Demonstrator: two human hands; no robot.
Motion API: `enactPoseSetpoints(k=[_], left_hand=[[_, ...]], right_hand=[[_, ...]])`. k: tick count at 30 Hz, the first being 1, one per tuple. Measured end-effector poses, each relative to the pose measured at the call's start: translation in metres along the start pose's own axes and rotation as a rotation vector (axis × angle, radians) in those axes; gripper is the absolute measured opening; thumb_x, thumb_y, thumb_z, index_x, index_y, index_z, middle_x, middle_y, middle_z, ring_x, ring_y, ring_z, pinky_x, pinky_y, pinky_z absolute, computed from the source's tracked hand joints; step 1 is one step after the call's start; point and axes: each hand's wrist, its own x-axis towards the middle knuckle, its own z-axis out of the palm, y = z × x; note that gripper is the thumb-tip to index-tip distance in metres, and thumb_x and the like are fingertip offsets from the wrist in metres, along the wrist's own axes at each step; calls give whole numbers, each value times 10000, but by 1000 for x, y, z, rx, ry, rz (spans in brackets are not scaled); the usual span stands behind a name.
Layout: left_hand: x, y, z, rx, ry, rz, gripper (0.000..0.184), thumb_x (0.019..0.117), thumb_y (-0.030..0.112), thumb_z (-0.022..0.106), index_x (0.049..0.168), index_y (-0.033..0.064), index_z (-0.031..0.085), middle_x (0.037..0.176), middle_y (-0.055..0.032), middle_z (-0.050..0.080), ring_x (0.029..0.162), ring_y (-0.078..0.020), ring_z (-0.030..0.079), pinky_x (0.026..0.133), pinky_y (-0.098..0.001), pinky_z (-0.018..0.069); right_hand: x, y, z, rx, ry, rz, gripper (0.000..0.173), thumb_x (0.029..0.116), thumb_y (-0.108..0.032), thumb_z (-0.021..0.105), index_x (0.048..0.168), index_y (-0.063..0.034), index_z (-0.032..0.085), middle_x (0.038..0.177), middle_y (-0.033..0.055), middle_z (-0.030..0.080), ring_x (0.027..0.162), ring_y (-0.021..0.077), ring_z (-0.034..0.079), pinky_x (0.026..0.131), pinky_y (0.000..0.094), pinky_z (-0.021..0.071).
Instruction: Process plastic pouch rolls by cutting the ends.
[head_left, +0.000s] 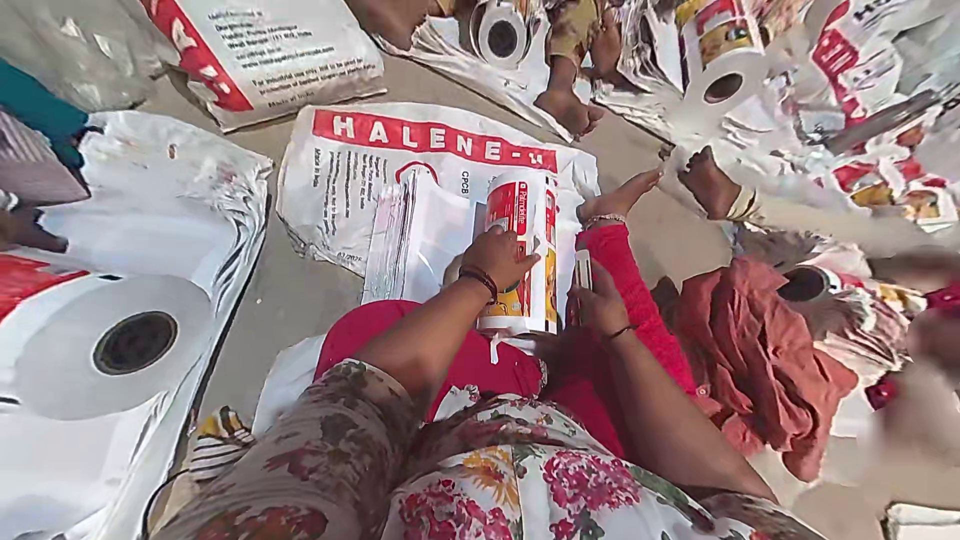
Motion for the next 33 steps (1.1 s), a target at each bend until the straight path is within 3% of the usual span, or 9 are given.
enactPoseSetpoints(k=[3,6,9,10,14,18,22,26,33], left_hand=[[-2,18,-1,128,-2,-62,615,953,586,622,1204,27,680,1250,-185,642,1158,-371,644,896,-571,560],[2,24,-5,171,-13,-78,456,983,453,586,1133,43,716,1224,-165,670,1131,-348,670,867,-569,572],[-1,23,0,176,65,-33,310,978,336,611,947,44,710,1111,-176,674,1048,-365,674,797,-577,573],[-2,25,1,186,79,-36,299,979,328,617,962,44,711,1106,-176,675,1045,-370,672,789,-578,572],[2,33,-5,230,32,-96,332,968,363,617,1011,48,712,1106,-164,687,1041,-360,679,788,-570,571],[9,36,-8,251,-91,-162,572,1035,562,501,1125,32,693,1077,-186,712,1021,-370,703,820,-593,563],[26,12,-14,65,-189,-13,422,1095,345,470,1064,-15,688,1068,-225,699,1060,-391,679,927,-614,515],[27,-14,-6,-199,-38,69,328,1042,222,590,852,-39,646,810,-224,654,776,-384,661,729,-596,535],[34,-33,-17,-562,-67,-155,311,1054,214,536,916,-38,654,858,-198,637,808,-313,620,759,-546,496]], right_hand=[[-4,-2,-1,36,-81,6,637,1049,-95,521,1621,-175,251,937,117,678,517,158,582,488,320,539],[2,-5,-4,54,-108,7,633,1045,-100,525,1616,-172,261,932,108,673,517,153,585,484,315,543],[7,-4,-8,85,-112,17,640,1036,-111,535,1613,-178,269,911,118,665,529,164,595,487,318,543],[8,-4,-10,92,-117,19,640,1037,-114,537,1614,-183,270,916,116,664,532,162,596,486,313,541],[12,-10,-12,146,-125,45,636,1039,-90,528,1614,-187,274,943,105,672,518,144,587,468,290,532],[15,-10,-12,30,-133,68,676,1042,-115,547,1633,-172,224,1010,123,671,567,152,614,514,308,552],[34,-37,-13,-238,-159,47,624,1087,-142,479,1645,-179,203,1153,161,681,677,207,675,623,381,591],[69,-87,-7,-425,-185,-62,589,1100,-115,455,1641,-170,227,1280,217,639,743,294,700,637,455,596],[120,-129,20,-664,-164,-72,568,1086,-150,490,1623,-176,306,1233,242,643,742,313,695,648,482,592]])
